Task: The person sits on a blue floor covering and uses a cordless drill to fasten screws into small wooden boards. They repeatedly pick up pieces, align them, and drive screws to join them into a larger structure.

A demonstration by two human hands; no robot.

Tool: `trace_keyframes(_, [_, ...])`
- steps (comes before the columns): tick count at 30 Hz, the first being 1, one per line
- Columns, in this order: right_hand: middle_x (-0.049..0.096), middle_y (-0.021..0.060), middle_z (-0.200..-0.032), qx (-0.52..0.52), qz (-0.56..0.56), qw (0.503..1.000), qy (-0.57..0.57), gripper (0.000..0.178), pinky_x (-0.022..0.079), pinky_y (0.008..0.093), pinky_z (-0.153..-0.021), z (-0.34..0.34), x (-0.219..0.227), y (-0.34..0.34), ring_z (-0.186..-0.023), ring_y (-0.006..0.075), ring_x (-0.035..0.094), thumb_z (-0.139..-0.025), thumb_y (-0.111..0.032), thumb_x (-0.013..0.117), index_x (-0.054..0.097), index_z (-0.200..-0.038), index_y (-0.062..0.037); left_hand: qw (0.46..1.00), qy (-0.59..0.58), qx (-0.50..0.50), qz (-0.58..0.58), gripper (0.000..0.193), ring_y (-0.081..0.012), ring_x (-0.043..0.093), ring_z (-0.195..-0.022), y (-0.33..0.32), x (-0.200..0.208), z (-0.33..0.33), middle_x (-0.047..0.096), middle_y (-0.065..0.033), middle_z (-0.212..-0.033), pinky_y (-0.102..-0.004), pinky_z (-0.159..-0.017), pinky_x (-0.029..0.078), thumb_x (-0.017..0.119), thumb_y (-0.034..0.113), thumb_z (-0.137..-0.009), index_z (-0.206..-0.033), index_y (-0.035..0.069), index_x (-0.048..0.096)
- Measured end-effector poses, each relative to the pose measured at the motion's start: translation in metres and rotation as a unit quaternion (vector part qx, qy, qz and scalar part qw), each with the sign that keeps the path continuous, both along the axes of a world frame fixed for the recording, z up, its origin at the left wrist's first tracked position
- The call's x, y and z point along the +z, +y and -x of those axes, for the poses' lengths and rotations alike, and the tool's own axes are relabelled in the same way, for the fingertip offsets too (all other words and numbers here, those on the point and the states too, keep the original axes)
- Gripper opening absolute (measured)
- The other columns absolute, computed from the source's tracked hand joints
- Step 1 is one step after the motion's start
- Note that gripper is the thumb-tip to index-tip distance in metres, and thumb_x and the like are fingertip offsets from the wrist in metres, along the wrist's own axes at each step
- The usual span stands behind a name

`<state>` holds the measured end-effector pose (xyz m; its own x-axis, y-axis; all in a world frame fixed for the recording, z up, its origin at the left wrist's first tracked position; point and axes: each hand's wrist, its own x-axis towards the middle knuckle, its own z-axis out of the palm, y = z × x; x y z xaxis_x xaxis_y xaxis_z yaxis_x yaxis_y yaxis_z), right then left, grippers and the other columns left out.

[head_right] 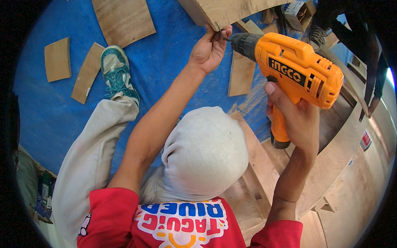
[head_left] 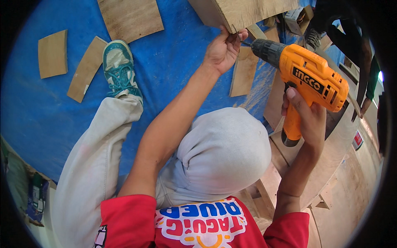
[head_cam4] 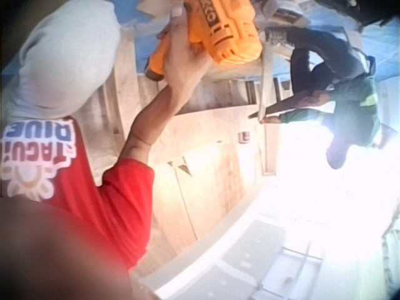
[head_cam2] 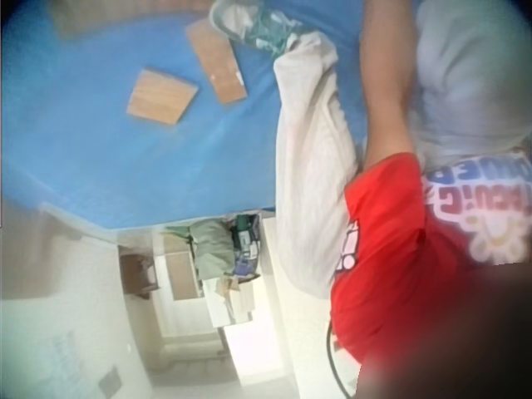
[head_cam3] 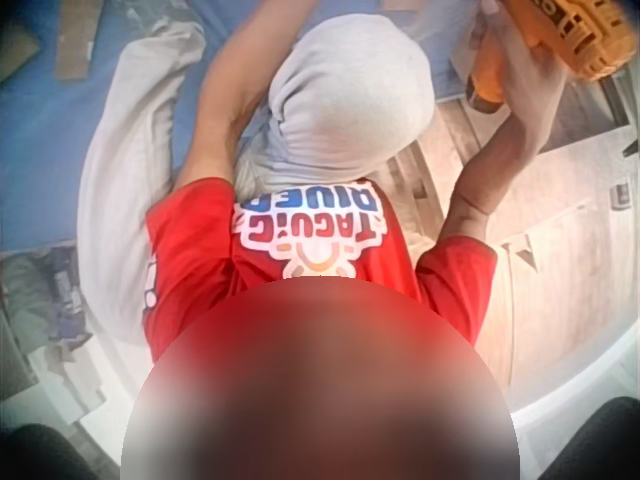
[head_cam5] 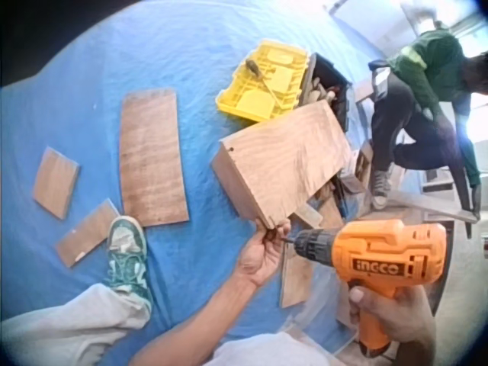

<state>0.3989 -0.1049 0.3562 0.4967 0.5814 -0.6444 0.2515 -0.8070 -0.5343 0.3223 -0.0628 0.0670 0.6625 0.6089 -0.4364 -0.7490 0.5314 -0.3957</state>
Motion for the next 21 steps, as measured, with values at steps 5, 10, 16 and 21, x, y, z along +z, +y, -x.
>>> trace_keyframes(5, [0.067,0.0041,-0.080,0.003,-0.015,1.000,0.003,0.033,0.054,0.0258,-0.059,-0.001,-0.002,-0.003,-0.065,0.0119,0.063,-0.092,-0.018,0.081,0.067,-0.114,0.0005,0.983,0.172,-0.062,-0.016,0.043,-0.0201,0.068,-0.094,-0.004,0.010,0.002,0.068,-0.0144,-0.108,-0.0291,-0.082,0.061,0.061,0.034,-0.104,-0.124,-0.004,0.058])
trace_keyframes(10, [0.066,0.0052,-0.081,0.010,-0.006,1.000,0.000,0.031,0.053,0.0265,-0.059,0.001,-0.002,0.002,-0.066,0.0131,0.063,-0.093,-0.018,0.079,0.066,-0.114,0.0013,0.571,0.741,-0.006,-0.352,0.033,-0.0222,0.065,-0.083,0.010,0.029,0.039,0.066,-0.0094,-0.093,-0.0358,-0.073,0.054,0.079,0.022,-0.091,-0.115,0.003,0.067])
trace_keyframes(16, [0.067,0.0046,-0.083,0.013,-0.038,0.999,0.014,0.029,0.053,0.0262,-0.059,-0.005,-0.008,0.005,-0.068,0.0122,0.064,-0.092,-0.015,0.079,0.067,-0.113,0.0013,0.257,0.649,-0.071,-0.712,0.026,-0.0301,0.061,-0.107,0.076,0.047,0.090,0.064,-0.0120,-0.117,-0.0418,-0.089,0.052,0.081,0.007,-0.077,-0.102,0.005,0.078])
trace_keyframes(21, [0.067,0.0041,-0.084,-0.070,-0.052,0.996,0.019,0.025,0.055,0.0271,-0.061,-0.012,-0.026,-0.028,-0.070,0.0122,0.065,-0.094,-0.013,0.075,0.066,-0.112,0.0009,0.202,0.640,0.059,-0.739,0.013,-0.0174,0.061,-0.082,0.087,0.040,0.088,0.064,-0.0053,-0.092,-0.0309,-0.072,0.052,0.079,0.011,-0.089,-0.102,0.013,0.077])
